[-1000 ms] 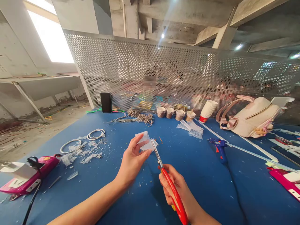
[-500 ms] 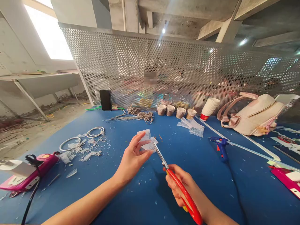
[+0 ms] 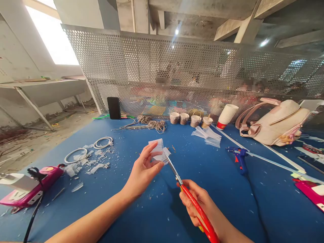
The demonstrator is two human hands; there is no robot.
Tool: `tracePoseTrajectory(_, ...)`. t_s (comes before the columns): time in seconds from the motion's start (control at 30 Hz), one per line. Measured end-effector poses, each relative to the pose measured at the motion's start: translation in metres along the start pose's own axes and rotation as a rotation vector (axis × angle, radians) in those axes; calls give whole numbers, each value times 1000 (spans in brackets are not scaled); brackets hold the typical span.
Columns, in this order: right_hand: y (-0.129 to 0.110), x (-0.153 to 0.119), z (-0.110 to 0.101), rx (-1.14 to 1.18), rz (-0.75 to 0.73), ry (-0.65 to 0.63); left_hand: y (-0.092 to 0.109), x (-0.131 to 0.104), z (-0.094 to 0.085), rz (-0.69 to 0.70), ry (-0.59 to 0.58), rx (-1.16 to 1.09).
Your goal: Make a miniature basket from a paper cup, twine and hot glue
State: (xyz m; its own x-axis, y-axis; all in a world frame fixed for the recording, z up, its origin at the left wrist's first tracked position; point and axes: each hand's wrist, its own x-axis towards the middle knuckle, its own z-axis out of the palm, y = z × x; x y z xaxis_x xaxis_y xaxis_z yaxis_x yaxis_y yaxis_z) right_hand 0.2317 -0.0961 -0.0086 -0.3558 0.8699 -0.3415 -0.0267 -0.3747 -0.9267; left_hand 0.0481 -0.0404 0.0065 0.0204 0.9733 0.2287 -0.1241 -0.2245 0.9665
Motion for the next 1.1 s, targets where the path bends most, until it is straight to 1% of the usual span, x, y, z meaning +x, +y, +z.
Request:
tracePoseTrajectory(0.1, 1, 0, 0, 6, 1, 18, -1, 1, -1, -9, 3, 3)
tracePoseTrajectory(0.27, 1, -1, 0, -36, -17, 19, 0, 1, -1, 16, -20, 10)
tracePoseTrajectory(0.47, -7, -4, 2, -56, -75, -29, 2, 0, 1, -5, -23, -1)
tracePoseTrajectory(0.63, -7, -3, 5, -18, -117, -49, 3, -1, 1, -6, -27, 5)
tracePoseTrajectory(0.87, -1, 1, 7, -51, -137, -22, 1, -3, 2, -23, -77, -4)
tracePoseTrajectory(1.0, 0, 1, 4, -45, -159, -72, 0, -3, 3, -19, -122, -35)
tracePoseTrajectory(1.1, -1, 1, 2, 18, -126, -115, 2, -3, 3, -23, -156, -62)
